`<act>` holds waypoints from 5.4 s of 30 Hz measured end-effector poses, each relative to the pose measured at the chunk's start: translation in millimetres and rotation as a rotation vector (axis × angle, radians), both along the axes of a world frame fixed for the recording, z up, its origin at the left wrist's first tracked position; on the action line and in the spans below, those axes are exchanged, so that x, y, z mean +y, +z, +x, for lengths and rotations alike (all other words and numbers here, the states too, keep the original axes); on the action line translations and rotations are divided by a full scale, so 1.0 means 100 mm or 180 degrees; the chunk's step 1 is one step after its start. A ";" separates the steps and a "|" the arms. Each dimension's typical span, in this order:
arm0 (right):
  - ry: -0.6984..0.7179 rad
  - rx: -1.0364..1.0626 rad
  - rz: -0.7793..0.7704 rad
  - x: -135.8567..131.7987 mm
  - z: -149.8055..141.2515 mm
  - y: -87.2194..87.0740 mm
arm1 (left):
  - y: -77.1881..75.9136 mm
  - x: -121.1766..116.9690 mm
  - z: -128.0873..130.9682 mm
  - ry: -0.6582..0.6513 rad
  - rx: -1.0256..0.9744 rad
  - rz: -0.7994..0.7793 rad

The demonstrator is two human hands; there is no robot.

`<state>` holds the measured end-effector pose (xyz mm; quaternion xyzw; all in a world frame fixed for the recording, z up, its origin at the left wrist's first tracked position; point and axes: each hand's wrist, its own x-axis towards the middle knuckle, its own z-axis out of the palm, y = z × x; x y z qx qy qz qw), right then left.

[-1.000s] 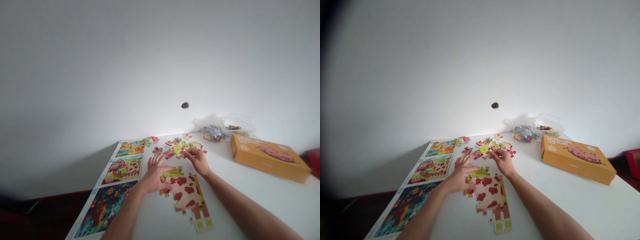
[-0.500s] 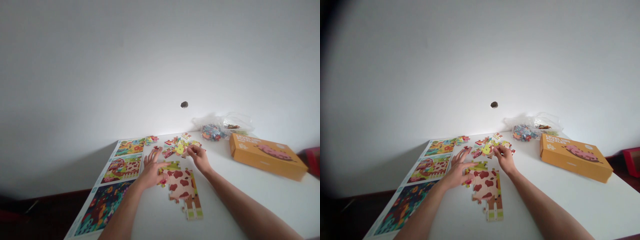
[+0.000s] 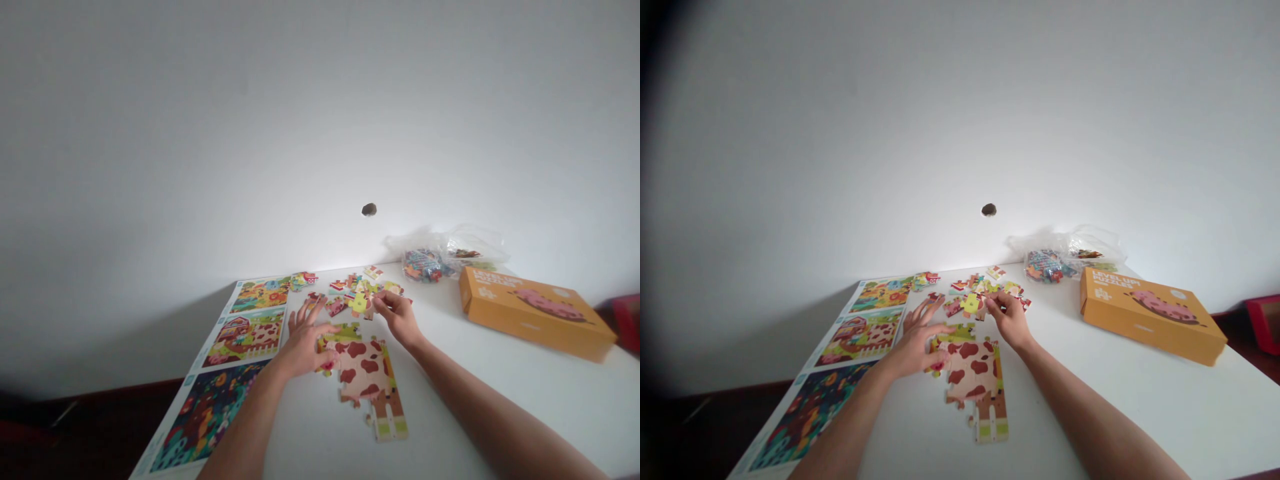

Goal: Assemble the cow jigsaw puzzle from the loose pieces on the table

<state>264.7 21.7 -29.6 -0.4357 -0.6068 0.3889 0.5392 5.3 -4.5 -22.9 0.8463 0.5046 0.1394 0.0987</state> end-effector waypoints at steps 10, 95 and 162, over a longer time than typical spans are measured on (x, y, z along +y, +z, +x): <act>0.0092 0.0010 0.0001 -0.02 0.00 0.03 | -0.04 0.01 -0.02 -0.0136 -0.0092 0.0076; 0.0850 -0.1667 0.1055 -0.22 -0.03 0.18 | 0.10 0.04 0.02 -0.0330 -0.1059 0.1492; 0.1470 -0.3042 0.0885 -0.72 -0.40 0.29 | 0.10 -0.02 -0.04 -0.0304 -0.0398 0.0277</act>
